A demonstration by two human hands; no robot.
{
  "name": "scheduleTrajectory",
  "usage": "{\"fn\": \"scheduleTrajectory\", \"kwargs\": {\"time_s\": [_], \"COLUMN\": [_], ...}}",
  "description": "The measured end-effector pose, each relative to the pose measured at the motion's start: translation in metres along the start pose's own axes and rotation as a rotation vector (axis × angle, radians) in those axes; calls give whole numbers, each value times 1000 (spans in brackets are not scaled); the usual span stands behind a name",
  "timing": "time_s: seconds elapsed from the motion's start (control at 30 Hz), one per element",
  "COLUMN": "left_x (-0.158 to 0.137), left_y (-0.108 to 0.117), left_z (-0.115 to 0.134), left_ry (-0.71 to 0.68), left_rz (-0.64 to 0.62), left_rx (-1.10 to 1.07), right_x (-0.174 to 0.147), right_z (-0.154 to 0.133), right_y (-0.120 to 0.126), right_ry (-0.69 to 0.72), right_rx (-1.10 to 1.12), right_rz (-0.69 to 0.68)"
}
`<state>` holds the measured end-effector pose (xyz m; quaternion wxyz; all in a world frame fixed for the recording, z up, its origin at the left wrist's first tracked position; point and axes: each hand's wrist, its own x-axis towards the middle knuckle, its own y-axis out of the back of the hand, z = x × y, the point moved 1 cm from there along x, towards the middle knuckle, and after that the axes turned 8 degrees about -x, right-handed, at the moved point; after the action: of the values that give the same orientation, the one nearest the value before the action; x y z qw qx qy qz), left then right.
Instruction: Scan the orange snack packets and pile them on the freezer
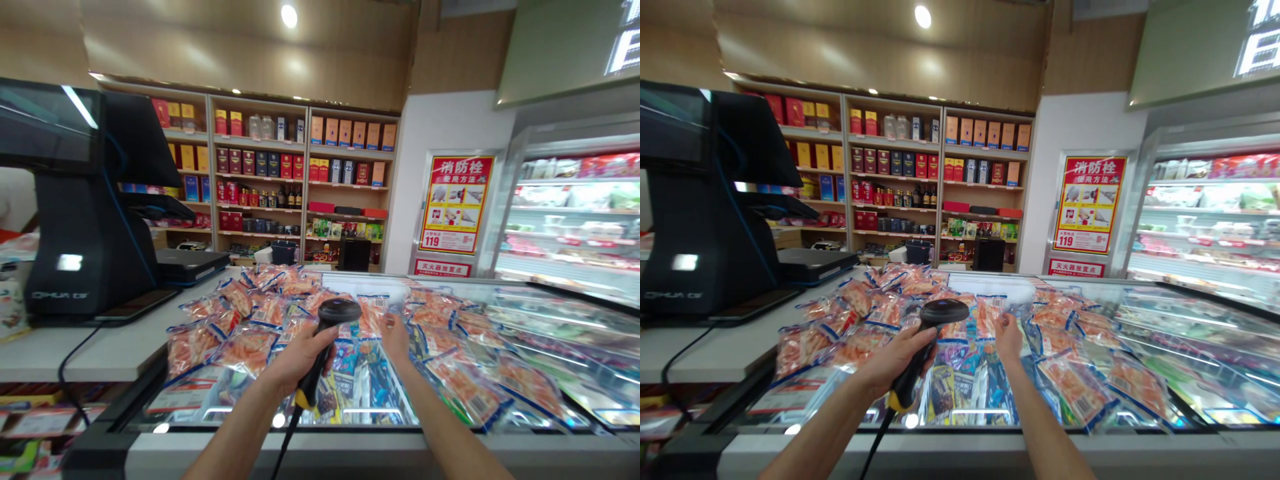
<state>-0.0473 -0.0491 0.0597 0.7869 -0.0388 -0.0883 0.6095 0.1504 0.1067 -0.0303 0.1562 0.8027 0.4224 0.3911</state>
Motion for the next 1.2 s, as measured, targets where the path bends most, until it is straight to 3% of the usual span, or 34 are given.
{"fn": "scheduleTrajectory", "kwargs": {"time_s": [0.17, 0.27, 0.37, 0.5, 0.63, 0.8, 1.0, 1.2], "left_x": [-4, -9, -16, -27, -40, -50, -48, -39], "left_y": [4, 19, 39, 61, 71, 78, 71, 49], "left_z": [5, 6, 7, 10, 12, 9, 2, -4], "left_ry": [-2, -14, -45, -75, -51, -13, -52, 14], "left_rz": [51, 160, 251, 340, 412, 455, 440, 308], "left_rx": [-14, -11, 15, 13, 16, 20, 34, 56], "right_x": [3, 5, 2, -16, -38, -51, -49, -45], "right_z": [1, -7, -27, -65, -100, -125, -125, -90], "right_y": [5, 11, 12, -4, -29, -50, -51, -26], "right_ry": [5, 0, 38, 138, 214, 178, 149, 169], "right_rx": [41, 106, 185, 228, 105, -102, -194, -208], "right_rz": [58, 112, 79, -59, -136, -148, -160, -125]}}
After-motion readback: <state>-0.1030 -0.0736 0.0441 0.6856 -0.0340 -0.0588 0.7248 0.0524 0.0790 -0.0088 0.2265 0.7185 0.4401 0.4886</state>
